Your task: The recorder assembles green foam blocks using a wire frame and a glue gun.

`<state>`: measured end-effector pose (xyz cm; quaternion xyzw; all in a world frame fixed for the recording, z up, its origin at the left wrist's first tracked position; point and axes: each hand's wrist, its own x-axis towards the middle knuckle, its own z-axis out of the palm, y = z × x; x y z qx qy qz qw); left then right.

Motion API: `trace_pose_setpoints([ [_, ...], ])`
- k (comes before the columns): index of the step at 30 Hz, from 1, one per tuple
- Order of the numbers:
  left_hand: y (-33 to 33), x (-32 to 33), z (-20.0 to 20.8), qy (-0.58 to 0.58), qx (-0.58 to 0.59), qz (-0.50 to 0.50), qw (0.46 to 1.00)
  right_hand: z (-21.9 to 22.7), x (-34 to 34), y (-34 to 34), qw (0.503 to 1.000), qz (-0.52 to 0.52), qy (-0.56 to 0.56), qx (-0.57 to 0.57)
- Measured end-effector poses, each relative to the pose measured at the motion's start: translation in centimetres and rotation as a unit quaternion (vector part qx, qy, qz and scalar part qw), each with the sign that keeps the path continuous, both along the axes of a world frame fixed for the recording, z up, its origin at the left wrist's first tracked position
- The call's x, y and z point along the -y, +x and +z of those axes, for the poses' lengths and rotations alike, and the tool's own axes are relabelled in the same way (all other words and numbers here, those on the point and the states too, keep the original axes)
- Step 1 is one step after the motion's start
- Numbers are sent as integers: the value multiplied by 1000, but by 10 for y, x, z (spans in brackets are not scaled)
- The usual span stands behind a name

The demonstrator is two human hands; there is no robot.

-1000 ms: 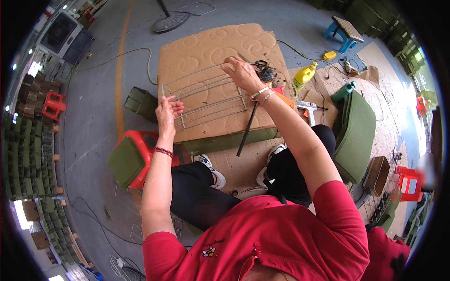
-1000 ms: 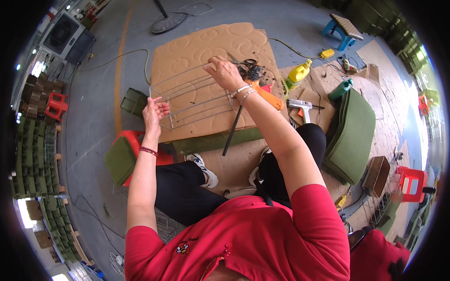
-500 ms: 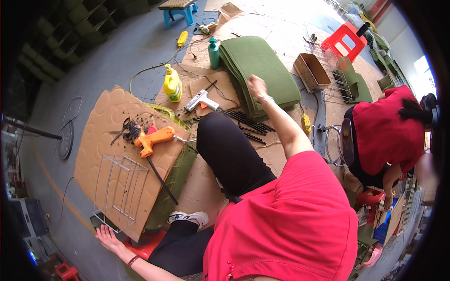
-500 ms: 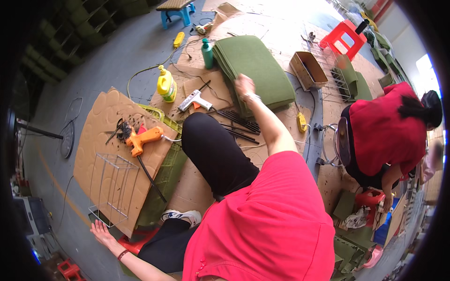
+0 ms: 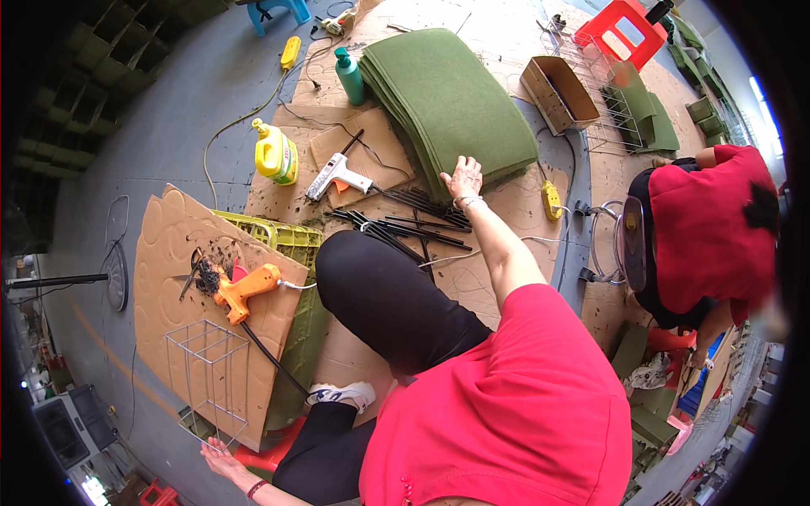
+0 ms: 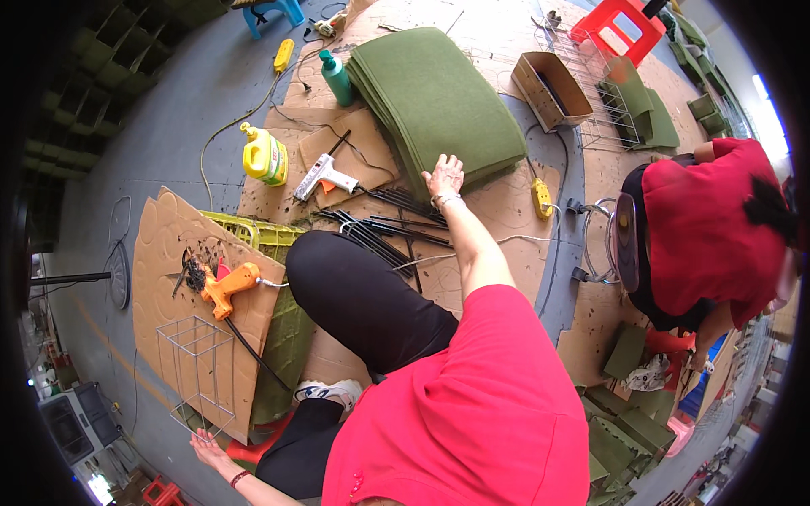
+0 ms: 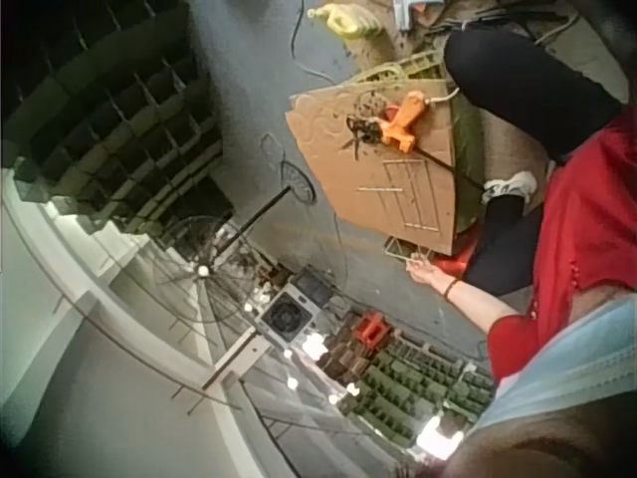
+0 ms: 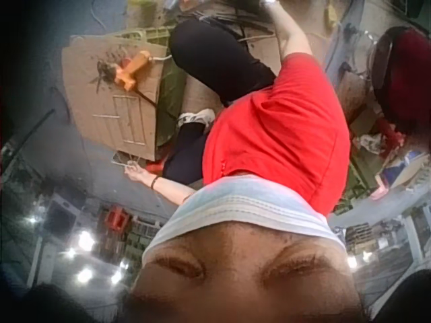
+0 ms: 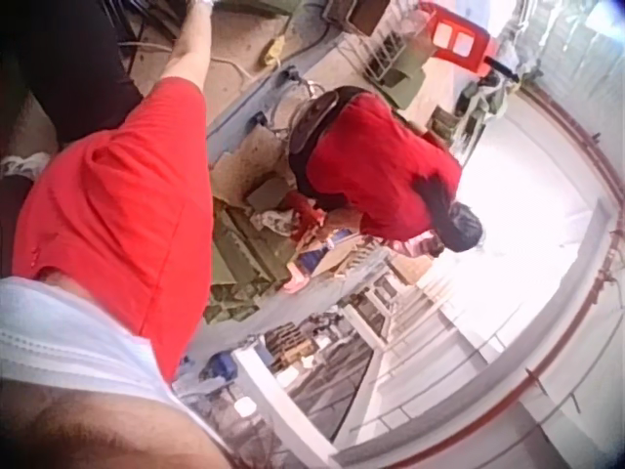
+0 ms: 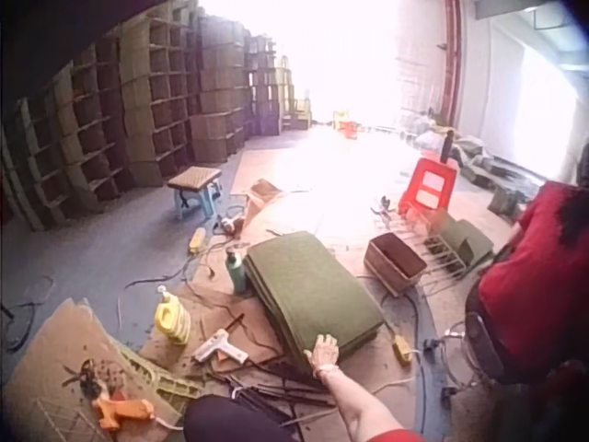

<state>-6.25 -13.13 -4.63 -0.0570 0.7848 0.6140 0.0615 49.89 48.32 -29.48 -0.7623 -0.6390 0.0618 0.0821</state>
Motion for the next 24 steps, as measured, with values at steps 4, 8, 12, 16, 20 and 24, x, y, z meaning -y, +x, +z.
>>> trace_pose_setpoints([
  [4,1,14,-11,24,10,12,1000,0,-39,11,998,-13,53,41],
  [8,-17,58,-4,94,20,59,994,48,-17,-39,994,92,17,47],
  [12,-11,42,-30,106,43,75,991,26,-11,-5,987,117,104,41],
  [16,12,-4,-14,79,28,71,994,14,1,9,986,96,41,129],
  [20,17,0,-9,111,6,77,991,-12,-9,-4,989,90,32,114],
  [24,23,-2,-1,132,6,75,988,-25,-18,2,991,119,27,64],
])
